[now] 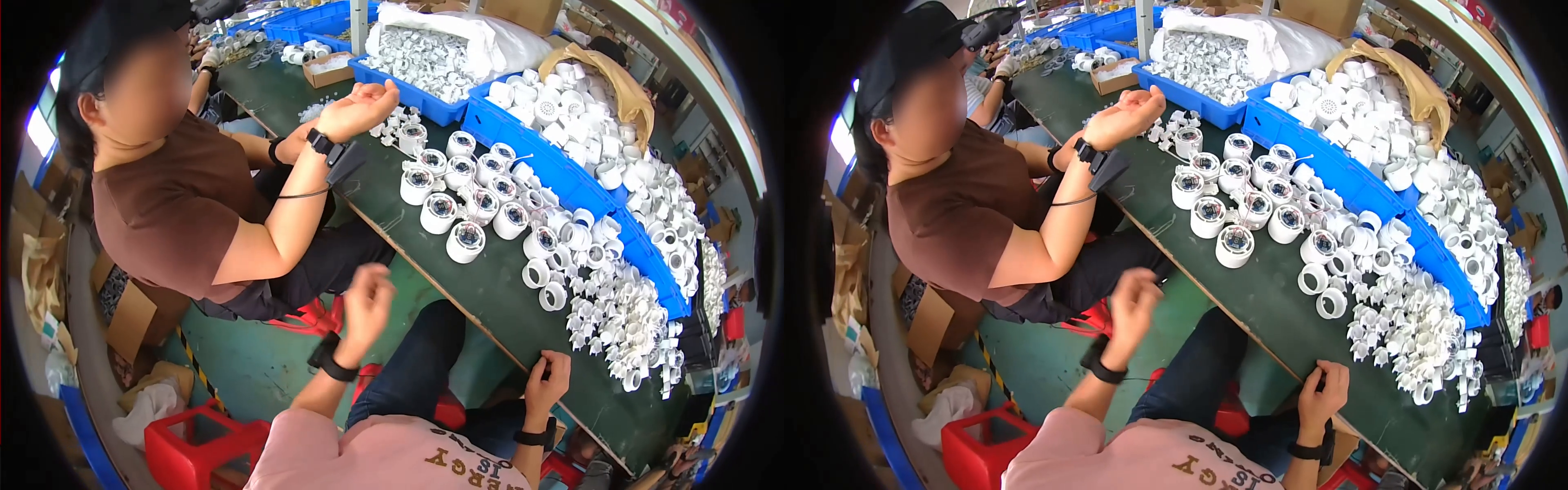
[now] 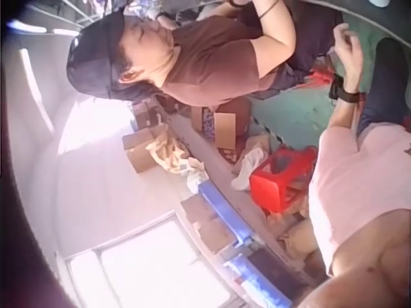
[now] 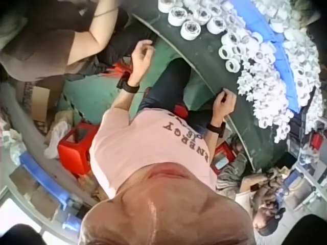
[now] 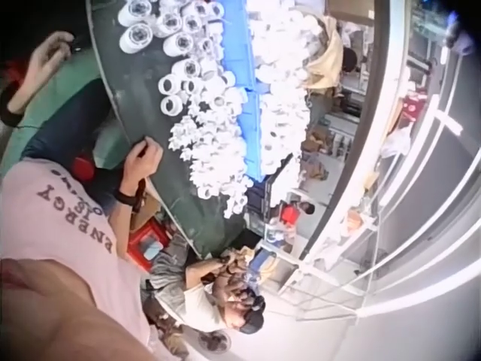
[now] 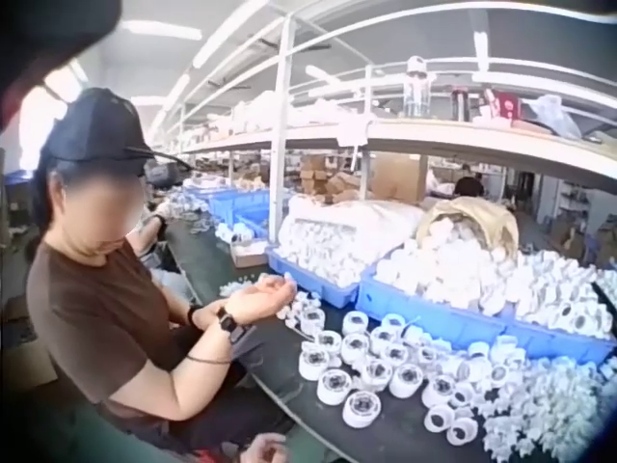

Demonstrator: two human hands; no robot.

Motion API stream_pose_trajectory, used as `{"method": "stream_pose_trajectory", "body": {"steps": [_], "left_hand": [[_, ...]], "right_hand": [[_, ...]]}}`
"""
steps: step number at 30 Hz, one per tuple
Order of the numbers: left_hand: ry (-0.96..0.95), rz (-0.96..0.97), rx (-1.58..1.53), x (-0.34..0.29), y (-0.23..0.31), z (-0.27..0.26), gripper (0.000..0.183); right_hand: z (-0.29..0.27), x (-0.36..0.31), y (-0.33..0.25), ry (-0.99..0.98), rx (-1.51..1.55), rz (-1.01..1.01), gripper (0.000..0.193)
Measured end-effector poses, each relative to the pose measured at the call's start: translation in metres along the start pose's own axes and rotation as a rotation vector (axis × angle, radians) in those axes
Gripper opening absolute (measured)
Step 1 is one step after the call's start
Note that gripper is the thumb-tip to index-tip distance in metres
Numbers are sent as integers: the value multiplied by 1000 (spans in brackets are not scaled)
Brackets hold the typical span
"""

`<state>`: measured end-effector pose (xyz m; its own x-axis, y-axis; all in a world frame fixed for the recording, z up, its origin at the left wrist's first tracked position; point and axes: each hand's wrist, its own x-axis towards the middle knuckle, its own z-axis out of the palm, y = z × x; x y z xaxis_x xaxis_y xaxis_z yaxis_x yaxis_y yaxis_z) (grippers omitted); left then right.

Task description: Assembling electronic components by fitting white plastic housings together at a factory workstation.

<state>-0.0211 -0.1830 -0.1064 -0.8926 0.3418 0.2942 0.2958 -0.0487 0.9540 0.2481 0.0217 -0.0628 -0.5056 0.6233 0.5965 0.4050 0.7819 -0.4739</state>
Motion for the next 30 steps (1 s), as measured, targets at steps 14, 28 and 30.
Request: {"method": "stream_pose_trajectory", "body": {"steps": [14, 28, 30], "left_hand": [[95, 48, 2, 31, 47, -1, 64], [7, -28, -106, 28, 47, -2, 37], [-82, -98, -136, 14, 38, 16, 31]], "right_hand": [[-5, -6, 2, 9, 34, -26, 12], [-6, -2, 5, 47, 37, -81, 13], [-7, -4, 3, 22, 57, -21, 14]]}}
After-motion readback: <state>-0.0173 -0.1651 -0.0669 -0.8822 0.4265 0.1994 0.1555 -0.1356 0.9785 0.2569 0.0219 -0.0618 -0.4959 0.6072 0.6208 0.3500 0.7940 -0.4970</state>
